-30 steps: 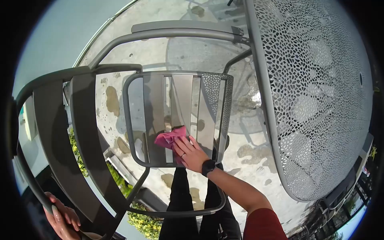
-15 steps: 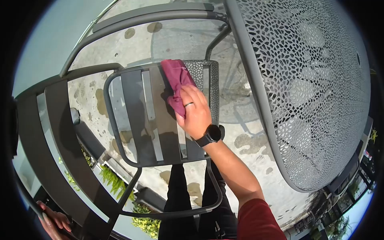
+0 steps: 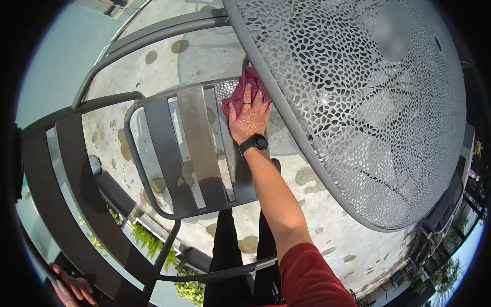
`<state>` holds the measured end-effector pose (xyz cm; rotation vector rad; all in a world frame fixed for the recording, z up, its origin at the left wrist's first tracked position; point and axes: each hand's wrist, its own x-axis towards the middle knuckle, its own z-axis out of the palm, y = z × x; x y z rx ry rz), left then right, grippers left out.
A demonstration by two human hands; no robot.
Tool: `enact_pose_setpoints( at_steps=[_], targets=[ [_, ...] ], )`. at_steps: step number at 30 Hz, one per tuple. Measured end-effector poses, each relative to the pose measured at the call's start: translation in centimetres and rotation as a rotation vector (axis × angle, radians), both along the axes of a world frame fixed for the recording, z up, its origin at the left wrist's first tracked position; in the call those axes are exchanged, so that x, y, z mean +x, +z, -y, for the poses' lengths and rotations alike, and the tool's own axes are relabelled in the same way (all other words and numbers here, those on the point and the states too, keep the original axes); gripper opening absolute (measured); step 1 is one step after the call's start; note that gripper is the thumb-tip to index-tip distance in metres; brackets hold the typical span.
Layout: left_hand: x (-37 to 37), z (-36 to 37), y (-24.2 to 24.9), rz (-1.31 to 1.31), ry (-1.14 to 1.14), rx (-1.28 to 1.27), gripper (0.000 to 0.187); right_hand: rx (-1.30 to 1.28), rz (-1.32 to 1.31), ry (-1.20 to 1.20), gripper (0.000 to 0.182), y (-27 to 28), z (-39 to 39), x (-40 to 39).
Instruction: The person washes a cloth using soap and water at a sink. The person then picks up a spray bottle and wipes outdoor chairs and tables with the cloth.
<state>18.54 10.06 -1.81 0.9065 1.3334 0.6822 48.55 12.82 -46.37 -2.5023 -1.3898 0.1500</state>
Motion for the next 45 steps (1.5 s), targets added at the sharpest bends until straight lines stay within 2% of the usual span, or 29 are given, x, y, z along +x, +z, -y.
enact_pose_setpoints(
  at_steps=[2, 4, 6, 7, 8, 9, 11, 12, 14, 15, 17, 19, 20, 22, 25, 27, 29, 30, 32, 33, 34, 36, 37, 39, 40, 41, 42, 44, 45],
  targets=[
    [1.1, -0.4, 0.0, -0.073, -0.094, -0.046, 0.017, 0.063, -0.337, -0.13, 0.068, -2.4, 6.6, 0.1],
    [1.1, 0.7, -0.3, -0.094, -0.043, 0.019, 0.016, 0.066, -0.476, -0.061, 0.064, -2.1, 14.0, 0.2],
    [0.2, 1.6, -1.0, -0.162, 0.047, 0.134, 0.016, -0.167, -0.779, -0.119, 0.05, 0.6, 20.6, 0.8],
    [-0.1, 1.9, -1.1, -0.199, 0.086, 0.194, 0.016, -0.265, -0.843, 0.001, 0.036, -0.1, 24.0, 2.2],
    [-0.6, 2.2, -1.5, -0.364, 0.139, 0.231, 0.019, -0.449, -0.817, 0.033, 0.033, -0.2, 27.6, 4.0],
    [-0.7, 2.2, -2.0, -0.526, 0.196, 0.277, 0.023, -0.505, -0.803, -0.098, 0.036, 1.5, 30.1, 5.5],
    [0.3, 2.0, -2.2, -0.538, 0.198, 0.354, 0.014, -0.068, -1.141, -0.666, 0.041, 5.0, 34.1, 5.2],
    [0.9, 2.0, -2.3, -0.552, 0.2, 0.394, 0.022, 0.046, -1.331, -0.785, 0.044, 8.7, 34.7, 3.8],
    [-0.1, 1.9, -3.0, -0.467, 0.189, 0.37, 0.021, 0.038, -2.142, -0.906, 0.045, 13.1, 36.0, -0.1],
    [-1.2, 1.7, -3.4, -0.405, 0.191, 0.335, 0.02, 0.267, -2.374, -0.884, 0.042, 14.4, 34.6, -2.9],
    [-3.3, 0.7, -3.9, -0.294, 0.199, 0.292, 0.02, 0.314, -2.333, -1.22, 0.035, 16.9, 31.0, -5.5],
    [-4.8, -0.2, -3.9, -0.031, 0.084, 0.082, 0.024, 0.581, -2.278, -1.305, 0.029, 14.4, 31.1, -8.1],
    [-4.4, -0.1, -3.8, -0.03, 0.127, 0.063, 0.029, 0.627, -2.314, -1.283, 0.029, 14.9, 29.7, -7.9],
    [-5.7, 0.6, -5.5, 0.045, 0.104, 0.057, 0.032, 0.774, -2.12, -1.298, 0.028, 16.3, 28.6, -5.5],
    [-2.7, 3.2, -7.6, 0.077, 0.146, 0.022, 0.034, 0.807, -1.95, -1.093, 0.031, 14.6, 28.3, 1.6],
    [1.0, 4.6, -9.2, 0.151, 0.177, -0.011, 0.032, 0.696, -2.02, -0.973, 0.032, 13.0, 28.6, 8.0],
    [4.5, 6.0, -11.5, 0.144, 0.176, -0.046, 0.032, 0.598, -1.95, -1.01, 0.035, 13.7, 28.5, 14.1],
    [7.3, 7.2, -12.2, 0.139, 0.239, -0.043, 0.034, 0.887, -1.653, -1.107, 0.041, 12.3, 27.7, 15.0],
    [11.6, 8.6, -13.2, 0.179, 0.249, -0.07, 0.036, 0.812, -1.361, -1.172, 0.034, 11.1, 30.3, 17.6],
    [13.3, 9.3, -13.5, 0.238, 0.204, -0.114, 0.037, 0.631, -1.273, -1.373, 0.042, 12.9, 31.7, 19.1],
    [14.8, 9.8, -13.9, 0.296, 0.155, -0.156, 0.037, 0.601, -1.127, -1.509, 0.057, 13.2, 33.7, 19.2],
    [18.1, 10.5, -13.2, 0.342, 0.06, -0.182, 0.035, 0.421, -0.896, -1.49, 0.072, 10.1, 40.3, 18.2],
    [19.6, 10.4, -12.0, 0.351, 0.021, -0.233, 0.036, 0.268, -0.89, -1.434, 0.079, 11.1, 43.3, 16.8],
    [19.8, 10.1, -14.9, 0.239, -0.244, -0.045, 0.037, 0.219, -0.949, -1.473, 0.081, 16.9, 45.7, 13.2],
    [19.8, 9.9, -14.2, 0.228, -0.213, -0.043, 0.037, 0.128, -0.867, -1.374, 0.083, 16.7, 48.3, 11.5],
    [19.7, 9.2, -13.6, 0.095, -0.376, -0.092, 0.035, -0.037, -0.742, -1.298, 0.078, 17.1, 50.8, 9.6],
    [19.3, 8.3, -12.9, -0.036, -0.539, -0.146, 0.034, -0.143, -0.658, -1.208, 0.067, 13.8, 55.2, 7.4],
    [17.2, 6.8, -12.1, 0.279, -0.706, -0.083, 0.037, -0.43, -0.63, -1.052, 0.048, 16.8, 56.3, 5.1],
    [15.8, 4.2, -12.2, 0.287, -0.693, -0.083, 0.037, -0.433, -0.618, -1.043, 0.048, 17.3, 54.7, 4.8]
  ],
)
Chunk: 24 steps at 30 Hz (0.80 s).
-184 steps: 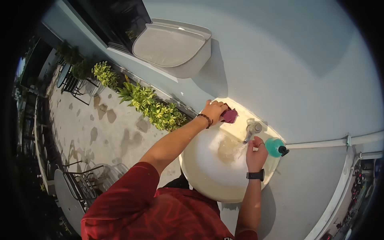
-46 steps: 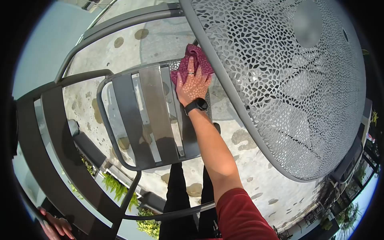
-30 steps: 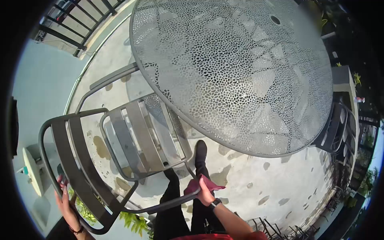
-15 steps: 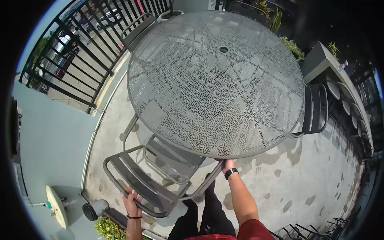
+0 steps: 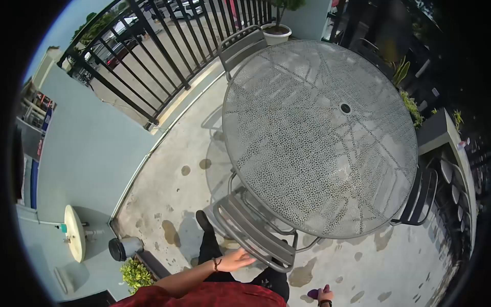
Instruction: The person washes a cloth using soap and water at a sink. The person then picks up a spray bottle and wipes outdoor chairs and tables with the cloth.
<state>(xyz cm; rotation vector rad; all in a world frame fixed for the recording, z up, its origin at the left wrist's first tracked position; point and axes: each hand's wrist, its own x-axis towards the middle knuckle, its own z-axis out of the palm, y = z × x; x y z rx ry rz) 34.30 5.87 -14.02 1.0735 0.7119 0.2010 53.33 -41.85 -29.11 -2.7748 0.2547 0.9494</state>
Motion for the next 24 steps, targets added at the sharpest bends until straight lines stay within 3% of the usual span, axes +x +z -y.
enact_pose_setpoints(
  at_steps=[2, 4, 5, 6, 8, 9, 11, 12, 15, 17, 19, 20, 24],
  targets=[
    [-4.9, -7.6, -0.7, -0.063, -0.952, 0.177, 0.052, 0.02, -0.041, 0.092, 0.045, 0.3, -3.4, -1.3],
    [-9.6, -15.6, -1.5, -0.258, -0.918, 0.044, 0.062, 0.066, -0.063, 0.148, 0.042, -0.2, -9.6, -4.3],
    [-12.2, -20.0, -1.4, -0.309, -0.747, 0.176, 0.062, 0.09, -0.076, 0.157, 0.041, 0.0, -13.1, -7.2],
    [-14.5, -25.9, -1.9, -0.435, -0.716, 0.442, 0.064, 0.148, -0.072, 0.156, 0.039, -1.6, -19.0, -9.7],
    [-21.2, -34.8, -3.5, -0.728, -0.623, 0.878, 0.067, 0.171, -0.109, 0.184, 0.037, 0.5, -25.2, -15.0],
    [-23.4, -39.9, -0.7, -0.855, -0.644, 0.961, 0.067, 0.158, -0.139, 0.211, 0.035, 2.9, -26.5, -17.2],
    [-25.5, -49.1, 4.5, -0.846, -0.523, 0.867, 0.063, 0.174, -0.173, 0.262, 0.033, 5.1, -31.0, -19.3],
    [-24.9, -52.5, 8.2, -0.767, -0.367, 0.778, 0.059, 0.196, -0.191, 0.281, 0.032, 5.4, -33.9, -20.7],
    [-20.5, -63.3, 8.0, -0.568, -0.222, 0.772, 0.051, 0.231, -0.233, 0.282, 0.031, 5.9, -41.2, -25.4],
    [-12.9, -66.7, 9.4, -0.451, -0.163, 0.837, 0.051, 0.45, -0.179, -0.077, 0.048, 6.7, -47.3, -25.5],
    [-5.2, -68.8, 9.0, -0.293, -0.185, 0.892, 0.05, 0.211, -0.32, -0.133, 0.052, 10.8, -55.0, -24.6],
    [-1.5, -69.3, 9.5, -0.272, -0.244, 0.909, 0.05, 0.229, -0.321, -0.194, 0.052, 10.5, -57.5, -24.4],
    [9.7, -72.7, 9.2, -0.117, -0.468, 0.946, 0.048, 0.08, -0.367, 0.005, 0.063, 2.9, -64.0, -25.1]
  ],
)
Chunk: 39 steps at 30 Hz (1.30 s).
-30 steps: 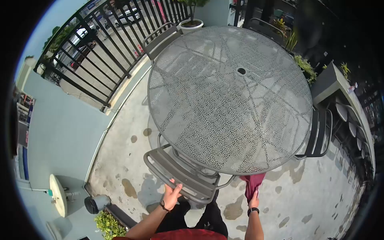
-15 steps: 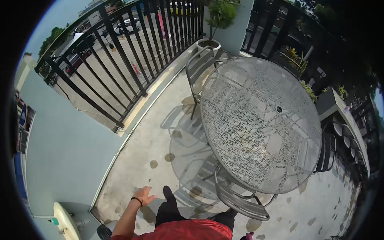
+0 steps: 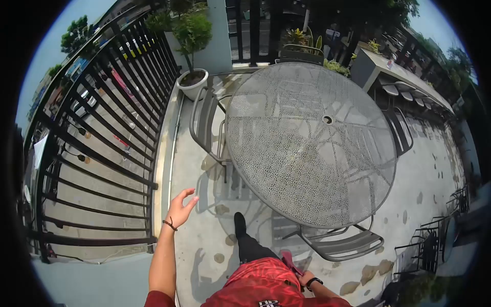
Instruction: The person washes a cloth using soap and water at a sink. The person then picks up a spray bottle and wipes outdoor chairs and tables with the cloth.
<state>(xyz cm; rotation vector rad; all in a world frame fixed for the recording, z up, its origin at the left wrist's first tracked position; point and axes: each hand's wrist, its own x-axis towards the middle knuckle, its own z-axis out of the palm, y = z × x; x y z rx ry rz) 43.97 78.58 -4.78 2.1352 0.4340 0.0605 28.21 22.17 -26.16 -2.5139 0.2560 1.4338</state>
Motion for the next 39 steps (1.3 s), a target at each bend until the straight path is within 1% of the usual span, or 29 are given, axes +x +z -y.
enact_pose_setpoints(
  at_steps=[1, 3, 5, 6, 8, 9, 10, 13, 14, 15, 16, 17, 18, 20, 21, 23, 24, 25, 26, 28, 30, 31, 33, 34, 35, 36, 37, 38, 39],
  targets=[
    [2.3, -2.2, -0.5, 0.019, 0.003, 0.07, 0.047, -0.046, -0.079, 0.174, 0.062, -1.2, -2.1, 1.1],
    [6.2, -6.5, -1.9, 0.057, 0.024, 0.189, 0.045, 0.021, -0.066, 0.074, 0.06, -2.3, -6.3, 4.0],
    [8.5, -13.5, -4.9, -0.111, 0.152, -0.161, 0.042, 0.109, -0.028, -0.067, 0.058, -0.3, -11.0, 6.3],
    [10.2, -15.7, -4.7, -0.122, 0.126, -0.163, 0.042, 0.105, -0.035, -0.094, 0.058, 0.5, -13.0, 6.7],
    [13.9, -18.7, -4.4, -0.235, 0.322, -0.316, 0.046, 0.047, 0.09, -0.323, 0.057, 1.7, -16.2, 8.5],
    [16.8, -19.5, -4.2, -0.181, 0.308, -0.37, 0.047, 0.036, 0.095, -0.338, 0.057, 2.1, -17.4, 9.0],
    [20.3, -20.4, -4.5, -0.193, 0.29, -0.42, 0.053, 0.091, 0.132, -0.512, 0.056, 2.9, -18.7, 9.1],
    [31.6, -20.3, -6.6, -0.06, 0.178, -0.432, 0.064, 0.244, 0.18, -0.978, 0.052, 5.8, -22.7, 6.0],
    [34.9, -19.8, -7.6, -0.05, 0.129, -0.487, 0.066, 0.203, 0.208, -1.097, 0.048, 8.2, -24.7, 4.9],
    [38.1, -19.4, -9.5, -0.065, 0.039, -0.62, 0.068, 0.161, 0.255, -1.222, 0.043, 10.0, -27.3, 4.6],
    [40.4, -18.0, -10.5, -0.042, 0.07, -0.489, 0.066, 0.145, 0.264, -1.225, 0.043, 9.7, -30.0, 3.5],
    [41.9, -16.8, -11.5, -0.029, 0.134, -0.525, 0.062, 0.16, 0.38, -1.326, 0.04, 10.2, -32.0, 1.2],
    [42.3, -16.4, -11.8, -0.103, 0.182, -0.64, 0.054, 0.178, 0.497, -1.419, 0.036, 11.0, -33.6, -0.4],
    [44.0, -18.1, -17.3, -0.203, 0.076, -0.921, 0.034, 0.117, 0.535, -1.352, 0.034, 13.0, -37.0, -0.8],
    [43.7, -19.1, -15.9, -0.192, 0.071, -0.923, 0.034, 0.1, 0.566, -1.302, 0.032, 12.9, -39.0, -0.3],
    [41.2, -20.9, -10.9, -0.41, 0.092, -0.72, 0.028, 0.075, 0.617, -1.208, 0.029, 12.6, -42.6, 1.1],
    [41.1, -22.6, -9.4, -0.421, 0.081, -0.71, 0.028, 0.085, 0.621, -1.128, 0.034, 14.5, -44.7, 2.8],
    [40.9, -25.0, -8.3, -0.383, 0.078, -0.758, 0.027, 0.09, 0.62, -1.054, 0.041, 16.5, -46.5, 5.4],
    [40.6, -27.7, -7.5, -0.35, 0.078, -0.806, 0.027, 0.079, 0.604, -1.078, 0.041, 17.1, -47.6, 6.5],
    [39.5, -32.4, -5.5, -0.29, 0.098, -0.895, 0.027, 0.077, 0.59, -1.118, 0.054, 18.2, -49.2, 8.3],
    [38.6, -36.2, -1.9, -0.273, 0.112, -0.807, 0.026, 0.063, 0.671, -0.987, 0.066, 19.9, -52.1, 12.6],
    [37.8, -37.3, 0.2, -0.285, 0.121, -0.788, 0.026, 0.288, 0.754, -1.047, 0.053, 20.0, -53.3, 15.3],
    [36.2, -38.7, 3.4, -0.328, 0.08, -0.673, 0.023, 0.388, 0.82, -0.971, 0.037, 19.6, -55.3, 21.6],
    [35.2, -39.2, 4.0, -0.33, 0.073, -0.634, 0.021, 0.47, 0.728, -0.907, 0.023, 19.7, -56.1, 25.3],
    [34.3, -39.6, 4.2, -0.335, 0.067, -0.595, 0.021, 0.557, 0.67, -0.935, 0.017, 19.2, -57.2, 28.7],
    [33.7, -39.9, 4.5, -0.363, 0.086, -0.579, 0.021, 0.653, 0.643, -0.868, 0.014, 16.9, -57.9, 31.1],
    [33.2, -40.1, 4.7, -0.326, 0.055, -0.458, 0.019, 0.754, 0.614, -0.795, 0.011, 14.2, -58.8, 33.7],
    [32.7, -40.2, 4.7, -0.295, 0.029, -0.335, 0.018, 0.8, 0.86, -0.535, 0.007, 12.7, -61.4, 37.2],
    [32.6, -40.2, 4.7, -0.309, 0.046, -0.31, 0.019, 0.868, 0.769, -0.434, 0.009, 10.2, -63.5, 38.8]
  ],
)
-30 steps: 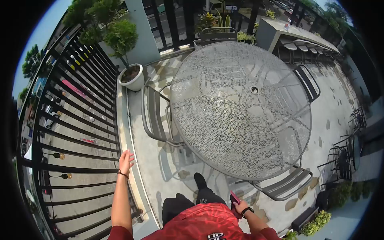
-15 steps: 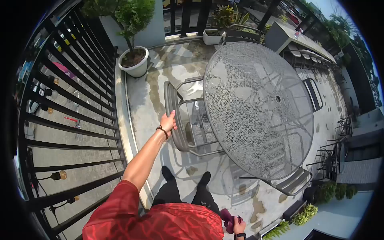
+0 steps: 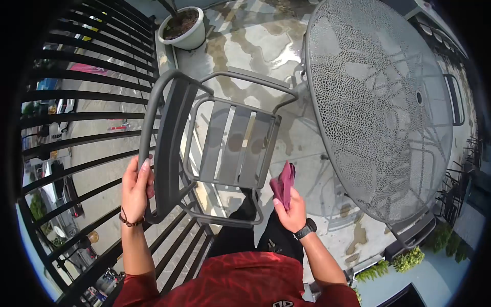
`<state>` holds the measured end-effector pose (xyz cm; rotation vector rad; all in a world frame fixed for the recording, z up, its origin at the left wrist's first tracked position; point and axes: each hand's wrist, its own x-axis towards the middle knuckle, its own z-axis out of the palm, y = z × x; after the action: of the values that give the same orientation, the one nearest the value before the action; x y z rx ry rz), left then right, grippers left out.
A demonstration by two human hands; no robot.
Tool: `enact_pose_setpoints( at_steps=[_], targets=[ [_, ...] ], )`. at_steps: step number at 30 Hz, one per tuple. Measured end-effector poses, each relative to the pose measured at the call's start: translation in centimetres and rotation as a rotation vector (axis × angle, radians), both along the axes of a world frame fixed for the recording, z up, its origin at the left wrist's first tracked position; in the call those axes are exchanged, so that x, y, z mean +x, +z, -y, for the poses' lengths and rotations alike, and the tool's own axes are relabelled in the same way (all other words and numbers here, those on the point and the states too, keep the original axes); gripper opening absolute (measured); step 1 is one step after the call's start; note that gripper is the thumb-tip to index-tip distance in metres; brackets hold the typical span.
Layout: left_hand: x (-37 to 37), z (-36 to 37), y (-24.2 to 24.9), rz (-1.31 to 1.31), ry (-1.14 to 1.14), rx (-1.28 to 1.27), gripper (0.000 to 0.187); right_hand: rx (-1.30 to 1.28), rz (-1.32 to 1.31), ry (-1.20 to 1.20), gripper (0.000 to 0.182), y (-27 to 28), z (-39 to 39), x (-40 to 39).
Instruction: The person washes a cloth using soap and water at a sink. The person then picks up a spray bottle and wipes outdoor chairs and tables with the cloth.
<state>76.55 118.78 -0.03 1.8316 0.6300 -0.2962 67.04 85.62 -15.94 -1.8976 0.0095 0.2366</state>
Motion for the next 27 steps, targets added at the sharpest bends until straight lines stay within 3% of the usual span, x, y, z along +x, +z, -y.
enact_pose_setpoints(
  at_steps=[2, 4, 7, 8, 9, 10, 14, 19, 22, 25, 27],
  targets=[
    [0.6, 1.1, 0.0, -0.005, -0.022, 0.105, 0.022, 0.07, 0.021, 0.28, 0.023, -5.1, -4.4, 2.2],
    [0.3, 1.7, -0.3, -0.014, 0.054, 0.138, 0.024, -0.18, 0.211, 0.755, 0.035, -9.3, -9.2, 4.8],
    [-0.6, 1.8, -1.1, 0.092, 0.097, 0.311, 0.025, -0.23, 0.27, 0.767, 0.042, -19.6, -16.0, 5.3],
    [-1.1, 1.5, -1.4, 0.073, 0.159, 0.427, 0.014, -0.19, 0.379, 0.757, 0.041, -22.8, -18.1, 6.0],
    [-0.9, 1.5, -2.1, 0.06, 0.224, 0.542, 0.031, -0.152, 0.495, 0.748, 0.043, -25.4, -20.1, 6.5],
    [-0.9, 1.6, -2.8, 0.05, 0.221, 0.554, 0.031, -0.148, 0.563, 0.717, 0.042, -26.3, -21.3, 6.9],
    [-1.0, -1.1, -3.8, 0.331, 0.356, 0.841, 0.033, -0.181, 0.65, 0.555, 0.045, -27.6, -21.4, 14.2],
    [-1.7, 0.0, -3.2, 0.282, 0.345, 0.764, 0.033, -0.383, 0.658, 0.103, 0.038, -28.5, -17.5, 25.1],
    [-2.1, 0.0, -2.6, 0.278, 0.397, 0.697, 0.033, 0.037, 0.424, -0.236, 0.037, -27.8, -12.8, 24.9],
    [-2.3, 0.0, -2.1, 0.271, 0.434, 0.607, 0.034, 0.128, 0.285, -0.069, 0.036, -24.4, -10.3, 16.2],
    [-2.4, 0.0, -1.7, 0.24, 0.461, 0.542, 0.035, 0.028, 0.329, 0.294, 0.041, -23.5, -11.0, 9.5]
  ],
)
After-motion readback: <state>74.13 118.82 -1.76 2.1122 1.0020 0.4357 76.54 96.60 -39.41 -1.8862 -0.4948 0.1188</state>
